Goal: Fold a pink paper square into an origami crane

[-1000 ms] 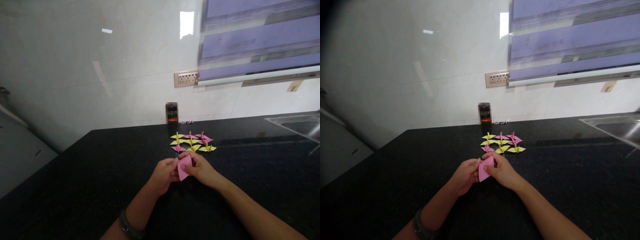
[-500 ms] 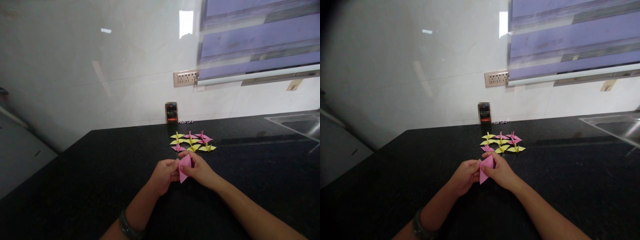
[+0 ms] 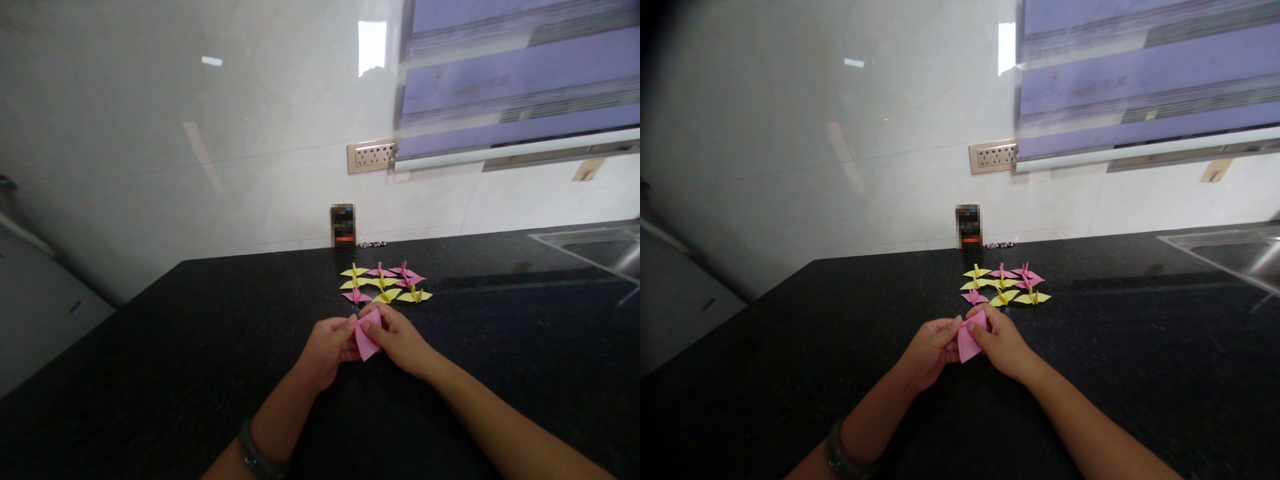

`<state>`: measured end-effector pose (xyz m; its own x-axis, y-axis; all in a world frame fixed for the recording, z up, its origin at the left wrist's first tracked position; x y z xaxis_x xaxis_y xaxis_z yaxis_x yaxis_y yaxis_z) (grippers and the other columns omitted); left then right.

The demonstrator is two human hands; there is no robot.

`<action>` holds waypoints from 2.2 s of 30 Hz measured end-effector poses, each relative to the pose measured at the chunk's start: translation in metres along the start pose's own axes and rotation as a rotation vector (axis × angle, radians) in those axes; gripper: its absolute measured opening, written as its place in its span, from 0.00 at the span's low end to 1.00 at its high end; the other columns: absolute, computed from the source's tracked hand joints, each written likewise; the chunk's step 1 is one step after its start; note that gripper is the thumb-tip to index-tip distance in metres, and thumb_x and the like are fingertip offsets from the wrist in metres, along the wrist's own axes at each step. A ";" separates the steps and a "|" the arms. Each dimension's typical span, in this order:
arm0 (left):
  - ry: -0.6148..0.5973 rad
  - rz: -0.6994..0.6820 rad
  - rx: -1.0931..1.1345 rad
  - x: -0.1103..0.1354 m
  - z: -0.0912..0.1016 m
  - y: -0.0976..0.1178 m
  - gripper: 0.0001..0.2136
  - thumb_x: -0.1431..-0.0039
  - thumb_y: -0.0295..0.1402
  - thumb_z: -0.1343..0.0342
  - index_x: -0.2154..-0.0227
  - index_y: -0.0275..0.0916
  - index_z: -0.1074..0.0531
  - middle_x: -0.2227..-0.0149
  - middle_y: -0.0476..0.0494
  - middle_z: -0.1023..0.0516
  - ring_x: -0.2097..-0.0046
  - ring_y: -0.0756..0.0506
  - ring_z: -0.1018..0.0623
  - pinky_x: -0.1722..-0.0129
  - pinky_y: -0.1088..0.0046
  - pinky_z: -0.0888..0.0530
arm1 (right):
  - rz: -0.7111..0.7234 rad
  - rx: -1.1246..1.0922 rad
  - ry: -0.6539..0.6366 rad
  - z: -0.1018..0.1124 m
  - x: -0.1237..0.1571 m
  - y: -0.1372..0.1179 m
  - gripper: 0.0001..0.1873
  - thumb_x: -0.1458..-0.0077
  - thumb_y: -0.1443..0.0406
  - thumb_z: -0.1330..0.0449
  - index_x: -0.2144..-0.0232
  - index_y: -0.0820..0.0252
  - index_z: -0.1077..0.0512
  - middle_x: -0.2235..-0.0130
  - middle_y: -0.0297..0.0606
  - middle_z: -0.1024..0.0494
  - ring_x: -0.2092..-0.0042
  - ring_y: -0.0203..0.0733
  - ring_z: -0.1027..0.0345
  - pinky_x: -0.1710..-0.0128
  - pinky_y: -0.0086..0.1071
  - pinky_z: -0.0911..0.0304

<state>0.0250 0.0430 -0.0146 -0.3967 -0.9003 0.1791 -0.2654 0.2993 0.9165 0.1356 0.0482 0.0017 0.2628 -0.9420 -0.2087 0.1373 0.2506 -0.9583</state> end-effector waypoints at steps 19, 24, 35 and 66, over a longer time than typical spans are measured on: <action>0.157 -0.066 -0.223 -0.001 0.004 0.004 0.14 0.58 0.40 0.45 0.74 0.32 0.32 0.78 0.46 0.29 0.76 0.49 0.28 0.76 0.72 0.31 | -0.049 0.006 0.082 0.003 -0.002 0.005 0.08 0.50 0.63 0.53 0.71 0.61 0.37 0.76 0.31 0.36 0.77 0.31 0.44 0.78 0.25 0.47; 0.175 -0.080 -0.298 -0.001 0.005 0.004 0.13 0.58 0.39 0.46 0.74 0.33 0.32 0.79 0.46 0.29 0.76 0.49 0.28 0.78 0.75 0.32 | -0.099 -0.067 0.065 0.001 -0.002 0.009 0.10 0.49 0.61 0.53 0.68 0.60 0.36 0.79 0.29 0.38 0.80 0.30 0.46 0.80 0.24 0.48; 0.105 -0.161 -0.422 0.001 0.003 0.008 0.12 0.57 0.39 0.47 0.72 0.35 0.29 0.76 0.45 0.27 0.76 0.50 0.29 0.77 0.77 0.34 | -0.045 -0.023 0.100 0.005 -0.003 0.004 0.11 0.50 0.60 0.51 0.67 0.59 0.36 0.74 0.32 0.36 0.75 0.32 0.43 0.76 0.26 0.45; 0.268 -0.331 -0.651 -0.001 0.016 0.011 0.06 0.57 0.31 0.49 0.73 0.37 0.31 0.78 0.48 0.30 0.77 0.52 0.33 0.79 0.79 0.38 | 0.181 0.408 0.147 0.002 0.007 -0.015 0.14 0.51 0.67 0.51 0.60 0.59 0.36 0.69 0.37 0.31 0.70 0.36 0.38 0.71 0.29 0.42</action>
<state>0.0086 0.0526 -0.0101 -0.1387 -0.9809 -0.1365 0.2696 -0.1701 0.9478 0.1369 0.0383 0.0148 0.1831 -0.8894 -0.4189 0.4739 0.4532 -0.7550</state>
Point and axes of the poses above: each hand's wrist, its own x-axis away from the middle knuckle, its own z-axis out of the back of the hand, y = z × x, the point moved 5 cm from there along -x, towards the middle knuckle
